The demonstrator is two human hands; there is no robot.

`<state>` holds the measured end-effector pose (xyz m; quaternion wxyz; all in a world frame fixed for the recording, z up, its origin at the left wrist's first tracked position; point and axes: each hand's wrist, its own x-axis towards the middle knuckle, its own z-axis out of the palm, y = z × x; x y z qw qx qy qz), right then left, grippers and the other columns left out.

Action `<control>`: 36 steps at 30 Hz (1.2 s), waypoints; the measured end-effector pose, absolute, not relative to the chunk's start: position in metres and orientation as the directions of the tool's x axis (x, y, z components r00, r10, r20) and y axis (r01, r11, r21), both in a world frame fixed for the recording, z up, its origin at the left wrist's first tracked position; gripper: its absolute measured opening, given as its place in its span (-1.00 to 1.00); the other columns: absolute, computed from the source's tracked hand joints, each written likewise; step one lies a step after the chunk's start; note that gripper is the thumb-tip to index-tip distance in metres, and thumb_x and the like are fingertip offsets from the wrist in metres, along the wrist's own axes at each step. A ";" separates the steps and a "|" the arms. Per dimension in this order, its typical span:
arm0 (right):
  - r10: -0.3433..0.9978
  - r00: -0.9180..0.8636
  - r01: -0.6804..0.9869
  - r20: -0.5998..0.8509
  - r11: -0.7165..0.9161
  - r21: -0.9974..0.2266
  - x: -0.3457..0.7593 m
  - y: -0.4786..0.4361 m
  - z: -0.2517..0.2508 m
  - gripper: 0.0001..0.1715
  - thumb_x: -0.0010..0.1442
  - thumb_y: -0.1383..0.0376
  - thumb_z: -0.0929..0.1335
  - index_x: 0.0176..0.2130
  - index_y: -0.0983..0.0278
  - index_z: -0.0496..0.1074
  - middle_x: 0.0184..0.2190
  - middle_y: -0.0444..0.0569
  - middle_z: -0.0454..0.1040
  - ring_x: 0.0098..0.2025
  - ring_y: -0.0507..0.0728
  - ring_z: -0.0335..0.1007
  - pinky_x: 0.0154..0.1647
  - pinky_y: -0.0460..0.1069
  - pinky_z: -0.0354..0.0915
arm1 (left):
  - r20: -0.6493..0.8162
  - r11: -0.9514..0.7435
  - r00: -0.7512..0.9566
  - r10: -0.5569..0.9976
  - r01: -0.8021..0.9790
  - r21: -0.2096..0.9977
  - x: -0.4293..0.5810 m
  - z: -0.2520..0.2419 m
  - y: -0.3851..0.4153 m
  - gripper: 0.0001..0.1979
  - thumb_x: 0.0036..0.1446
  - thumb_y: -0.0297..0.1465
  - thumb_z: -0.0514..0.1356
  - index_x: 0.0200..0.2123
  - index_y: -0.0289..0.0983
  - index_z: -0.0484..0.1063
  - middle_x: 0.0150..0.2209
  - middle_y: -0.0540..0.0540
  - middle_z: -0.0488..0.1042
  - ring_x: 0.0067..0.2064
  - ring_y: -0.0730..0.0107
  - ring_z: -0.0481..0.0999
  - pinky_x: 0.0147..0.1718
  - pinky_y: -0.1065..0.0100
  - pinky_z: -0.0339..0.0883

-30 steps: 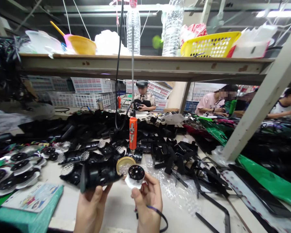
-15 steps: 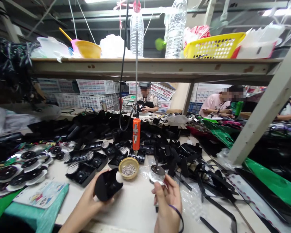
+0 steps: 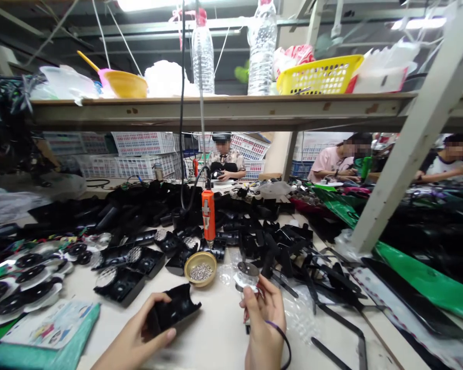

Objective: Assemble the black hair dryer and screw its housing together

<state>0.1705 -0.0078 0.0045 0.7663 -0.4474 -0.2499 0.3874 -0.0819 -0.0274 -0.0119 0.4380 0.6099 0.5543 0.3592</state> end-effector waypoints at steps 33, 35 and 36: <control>0.754 0.654 -0.388 0.063 0.406 -0.828 0.176 -0.008 0.013 -0.28 -0.06 -0.02 0.63 -0.05 0.24 0.42 -0.31 -0.13 0.52 -0.54 -0.07 0.32 -0.58 -0.19 0.18 | 0.017 0.389 -0.749 0.663 0.364 0.846 -0.204 -0.039 0.059 0.07 -0.06 -0.23 0.25 0.45 -0.52 -0.11 0.33 -0.67 0.22 0.28 -0.58 0.34 0.17 -0.29 0.31; 0.754 0.653 -0.380 0.063 0.399 -0.834 0.174 -0.007 0.014 -0.24 -0.09 -0.05 0.63 -0.05 0.25 0.42 -0.32 -0.12 0.52 -0.56 -0.06 0.31 -0.60 -0.18 0.17 | 0.000 0.342 -0.752 0.660 0.300 0.891 -0.208 -0.050 0.050 0.01 0.00 -0.20 0.21 0.43 -0.53 -0.08 0.26 -0.58 0.37 0.21 -0.34 0.49 0.17 -0.15 0.40; 0.755 0.653 -0.378 0.061 0.395 -0.837 0.173 -0.007 0.014 -0.23 -0.10 -0.06 0.63 -0.05 0.25 0.42 -0.33 -0.11 0.52 -0.57 -0.05 0.31 -0.61 -0.18 0.16 | 0.014 0.303 -0.763 0.646 0.273 0.913 -0.207 -0.055 0.044 -0.05 0.04 -0.16 0.19 0.41 -0.50 0.00 0.20 -0.50 0.46 0.14 -0.25 0.55 0.12 -0.11 0.46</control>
